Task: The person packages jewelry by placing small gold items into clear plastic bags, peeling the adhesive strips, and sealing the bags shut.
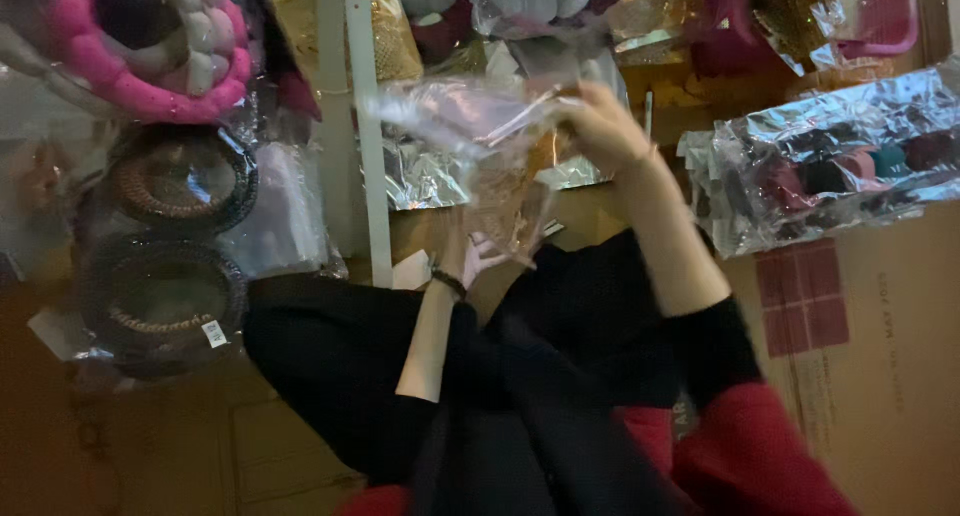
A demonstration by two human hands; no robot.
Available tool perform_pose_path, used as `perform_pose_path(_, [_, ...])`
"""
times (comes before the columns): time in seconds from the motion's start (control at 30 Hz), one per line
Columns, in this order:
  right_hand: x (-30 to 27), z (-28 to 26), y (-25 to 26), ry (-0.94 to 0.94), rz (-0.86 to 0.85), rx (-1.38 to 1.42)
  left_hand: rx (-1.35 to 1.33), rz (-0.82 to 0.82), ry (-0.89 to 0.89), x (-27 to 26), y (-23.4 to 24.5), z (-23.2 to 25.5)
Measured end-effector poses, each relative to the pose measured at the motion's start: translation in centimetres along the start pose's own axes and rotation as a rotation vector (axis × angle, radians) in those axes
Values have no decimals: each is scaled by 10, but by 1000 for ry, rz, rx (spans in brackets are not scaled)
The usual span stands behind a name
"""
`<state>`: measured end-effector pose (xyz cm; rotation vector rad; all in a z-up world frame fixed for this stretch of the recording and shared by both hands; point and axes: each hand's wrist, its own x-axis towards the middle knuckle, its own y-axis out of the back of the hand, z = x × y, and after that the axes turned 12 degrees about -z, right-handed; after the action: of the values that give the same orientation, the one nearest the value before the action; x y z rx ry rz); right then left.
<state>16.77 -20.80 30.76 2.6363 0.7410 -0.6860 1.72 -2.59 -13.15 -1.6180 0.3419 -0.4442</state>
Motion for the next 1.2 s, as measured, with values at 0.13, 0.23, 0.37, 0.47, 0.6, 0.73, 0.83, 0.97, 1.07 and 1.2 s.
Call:
perform_pose_path(0.13, [10, 72, -58, 253, 256, 766, 626, 954, -371, 46, -245, -6])
perform_pose_path(0.23, [34, 168, -78, 259, 326, 829, 1073, 920, -136, 37, -226, 20])
perform_pose_path(0.37, [113, 352, -81, 27, 339, 986, 1263, 1024, -10, 36, -170, 49])
perform_pose_path(0.47, [106, 330, -86, 50, 332, 1075, 1325, 985, -68, 41, -165, 53])
perform_pose_path(0.6, [82, 284, -90, 35, 241, 1178, 1538, 921, -88, 54, -143, 66])
perform_pose_path(0.73, [71, 250, -84, 2, 241, 1315, 1640, 873, -89, 66, -161, 81])
perform_pose_path(0.83, [67, 243, -74, -33, 190, 1302, 1709, 821, -64, 84, -189, 88])
perform_pose_path(0.97, [79, 245, -58, 74, 205, 1213, 1721, 740, 36, 120, -243, 87])
perform_pose_path(1.07, [101, 252, -41, 81, 234, 1191, 1725, 712, 90, 145, -278, 89])
perform_pose_path(1.2, [112, 230, -26, -97, 204, 946, 1763, 624, -83, 161, -231, 111])
